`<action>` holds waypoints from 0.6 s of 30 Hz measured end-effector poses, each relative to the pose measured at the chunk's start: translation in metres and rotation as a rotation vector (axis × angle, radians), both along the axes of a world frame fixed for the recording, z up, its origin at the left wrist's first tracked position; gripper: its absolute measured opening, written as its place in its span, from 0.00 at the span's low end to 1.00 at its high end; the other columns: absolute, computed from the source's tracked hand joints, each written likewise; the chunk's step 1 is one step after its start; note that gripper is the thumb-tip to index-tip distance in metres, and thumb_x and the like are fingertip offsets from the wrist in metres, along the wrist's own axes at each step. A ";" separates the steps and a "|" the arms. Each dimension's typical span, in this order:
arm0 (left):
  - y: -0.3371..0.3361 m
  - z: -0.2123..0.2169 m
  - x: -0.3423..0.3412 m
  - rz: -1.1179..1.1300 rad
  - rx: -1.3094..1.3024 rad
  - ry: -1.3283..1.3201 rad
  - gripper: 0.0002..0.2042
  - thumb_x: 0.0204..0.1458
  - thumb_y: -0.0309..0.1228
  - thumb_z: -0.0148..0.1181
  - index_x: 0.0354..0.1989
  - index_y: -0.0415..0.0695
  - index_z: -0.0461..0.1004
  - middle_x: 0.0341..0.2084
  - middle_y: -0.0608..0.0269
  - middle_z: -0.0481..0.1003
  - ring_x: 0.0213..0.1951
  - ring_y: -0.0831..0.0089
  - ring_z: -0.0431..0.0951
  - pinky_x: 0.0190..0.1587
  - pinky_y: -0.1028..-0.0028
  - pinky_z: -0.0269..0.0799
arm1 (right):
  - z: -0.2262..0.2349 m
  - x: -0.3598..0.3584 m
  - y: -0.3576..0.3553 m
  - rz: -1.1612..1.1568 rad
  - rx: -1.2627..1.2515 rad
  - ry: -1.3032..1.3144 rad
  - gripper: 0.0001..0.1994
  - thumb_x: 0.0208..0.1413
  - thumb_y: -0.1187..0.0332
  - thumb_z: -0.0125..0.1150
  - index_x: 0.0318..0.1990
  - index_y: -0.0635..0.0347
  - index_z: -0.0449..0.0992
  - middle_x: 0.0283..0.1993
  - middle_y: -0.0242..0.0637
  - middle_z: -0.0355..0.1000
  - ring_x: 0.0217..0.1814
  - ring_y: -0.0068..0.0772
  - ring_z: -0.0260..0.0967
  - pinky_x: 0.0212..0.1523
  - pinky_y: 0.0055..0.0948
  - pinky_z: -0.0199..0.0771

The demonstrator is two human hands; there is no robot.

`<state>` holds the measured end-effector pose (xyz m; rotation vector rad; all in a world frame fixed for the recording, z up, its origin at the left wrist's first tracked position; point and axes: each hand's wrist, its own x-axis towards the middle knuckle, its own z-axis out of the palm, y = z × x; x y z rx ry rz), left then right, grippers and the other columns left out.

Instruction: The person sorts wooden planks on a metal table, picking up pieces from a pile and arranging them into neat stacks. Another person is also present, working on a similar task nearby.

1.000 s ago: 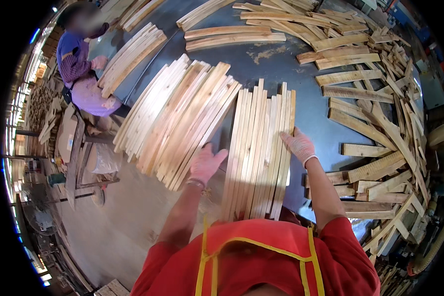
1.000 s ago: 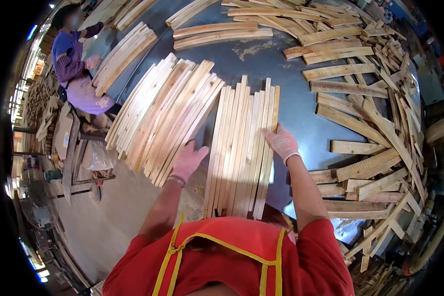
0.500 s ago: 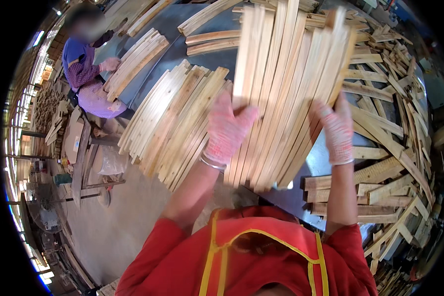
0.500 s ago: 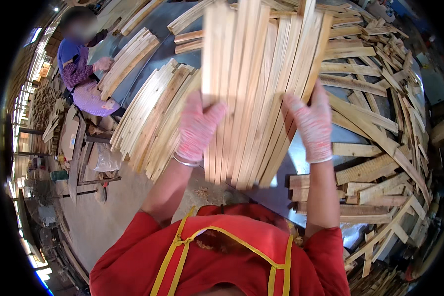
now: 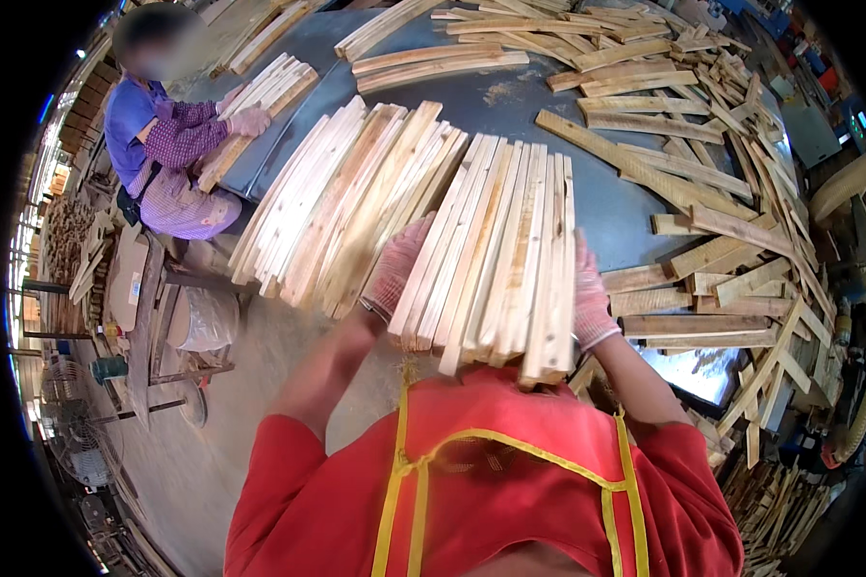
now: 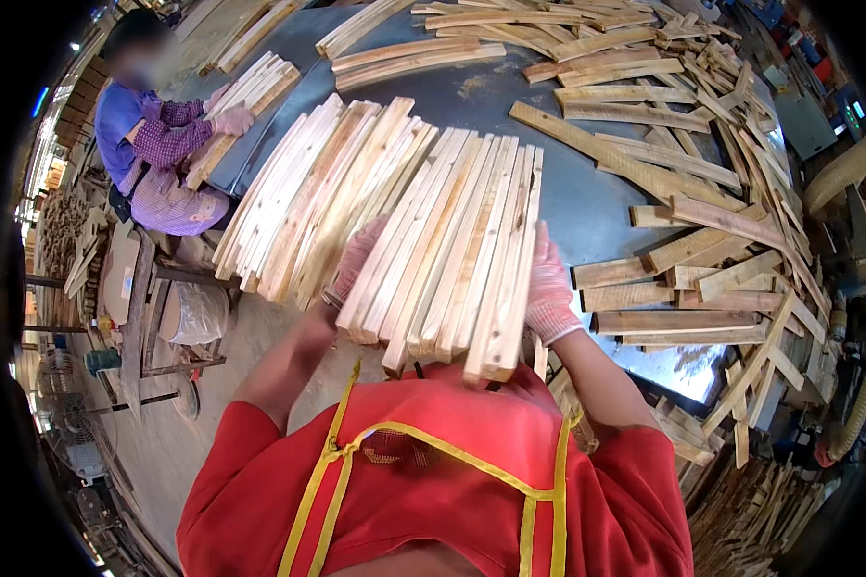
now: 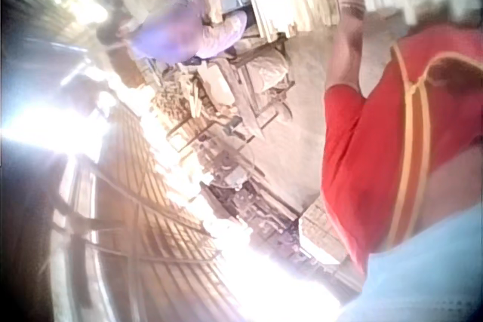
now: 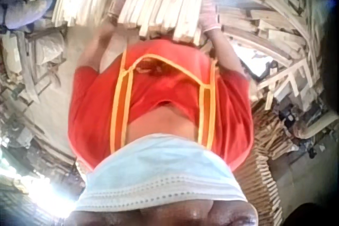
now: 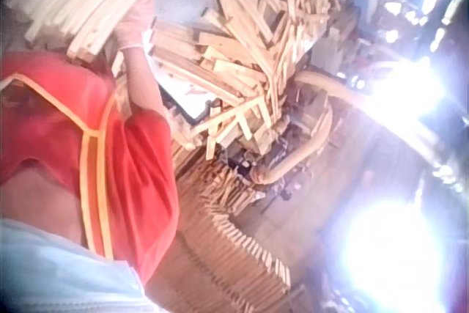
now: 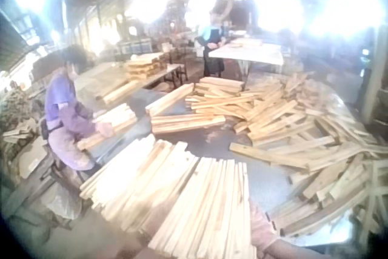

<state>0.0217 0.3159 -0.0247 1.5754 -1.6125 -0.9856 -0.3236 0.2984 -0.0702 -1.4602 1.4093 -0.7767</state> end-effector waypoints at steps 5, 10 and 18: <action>-0.002 0.037 0.006 -0.482 0.065 -1.339 0.26 0.62 0.28 0.53 0.71 0.46 0.68 0.68 0.57 0.70 0.61 0.62 0.75 0.64 0.61 0.70 | -0.031 0.033 0.023 0.214 -0.150 1.014 0.43 0.61 0.58 0.62 0.79 0.67 0.49 0.74 0.56 0.62 0.74 0.56 0.64 0.70 0.45 0.70; 0.022 0.039 0.021 -0.299 0.044 -1.254 0.25 0.63 0.27 0.49 0.71 0.46 0.68 0.68 0.58 0.69 0.66 0.59 0.70 0.68 0.60 0.66 | 0.038 0.039 0.005 0.323 0.120 0.629 0.30 0.60 0.65 0.58 0.70 0.67 0.66 0.62 0.53 0.76 0.65 0.55 0.73 0.64 0.43 0.74; 0.090 0.037 -0.043 -0.239 0.015 -0.721 0.32 0.55 0.39 0.63 0.70 0.46 0.68 0.65 0.54 0.69 0.64 0.52 0.70 0.69 0.55 0.65 | 0.003 0.062 0.004 -0.082 0.315 -0.189 0.37 0.53 0.65 0.77 0.69 0.66 0.68 0.56 0.47 0.79 0.55 0.41 0.77 0.60 0.35 0.75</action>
